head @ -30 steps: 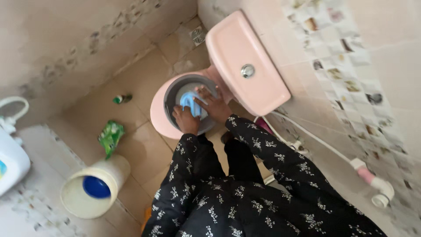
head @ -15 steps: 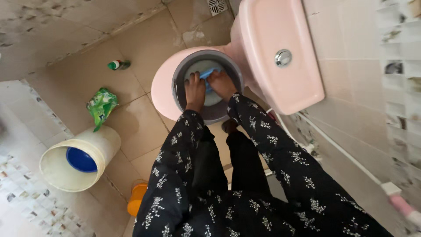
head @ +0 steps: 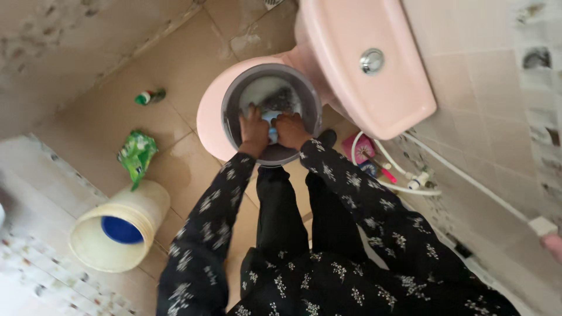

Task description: The person cleans a pink toilet by scrubbing the seat and tank with a blue sponge. They rinse the sponge in a bucket of soapy water, wash small plastic containers in a sink, and pour soapy water from a blue bowl into the toilet bowl.

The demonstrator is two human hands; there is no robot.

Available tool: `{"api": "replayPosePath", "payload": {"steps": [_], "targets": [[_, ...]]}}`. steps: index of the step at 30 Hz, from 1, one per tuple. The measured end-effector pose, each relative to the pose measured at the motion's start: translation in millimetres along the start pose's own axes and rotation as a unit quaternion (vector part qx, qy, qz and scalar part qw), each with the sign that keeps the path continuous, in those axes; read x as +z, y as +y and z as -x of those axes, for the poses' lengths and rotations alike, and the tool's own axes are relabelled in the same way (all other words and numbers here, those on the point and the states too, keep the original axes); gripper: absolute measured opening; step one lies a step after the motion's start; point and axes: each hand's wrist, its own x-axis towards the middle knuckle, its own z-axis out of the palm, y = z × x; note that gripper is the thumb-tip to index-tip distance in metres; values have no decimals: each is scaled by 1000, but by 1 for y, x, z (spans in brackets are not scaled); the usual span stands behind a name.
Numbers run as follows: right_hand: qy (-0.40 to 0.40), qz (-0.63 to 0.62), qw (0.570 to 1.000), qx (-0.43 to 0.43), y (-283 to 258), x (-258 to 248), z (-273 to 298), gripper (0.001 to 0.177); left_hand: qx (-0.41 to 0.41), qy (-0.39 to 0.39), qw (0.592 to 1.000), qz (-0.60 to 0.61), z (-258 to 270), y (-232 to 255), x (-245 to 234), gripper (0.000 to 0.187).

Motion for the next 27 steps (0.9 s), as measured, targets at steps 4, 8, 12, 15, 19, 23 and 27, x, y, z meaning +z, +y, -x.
{"api": "replayPosePath", "payload": {"steps": [4,8,12,15,19,23,27], "targets": [[109,-84,990,-1,-20,-72,34,35,35,89,992,88,36,-3,-76,40],[241,-75,967,26,-21,-156,73,34,98,250,956,123,44,25,-173,32],[297,-67,942,139,7,-224,124,30,226,325,901,179,17,90,-233,23],[353,-21,911,214,42,-237,154,34,306,300,893,137,-25,144,-240,7],[378,-10,886,269,99,-211,154,43,355,307,883,25,-74,199,-216,27],[440,-31,868,229,120,-166,143,44,363,250,897,47,-94,213,-186,37],[459,4,848,265,100,-152,143,25,393,315,863,36,-91,199,-164,20]]}}
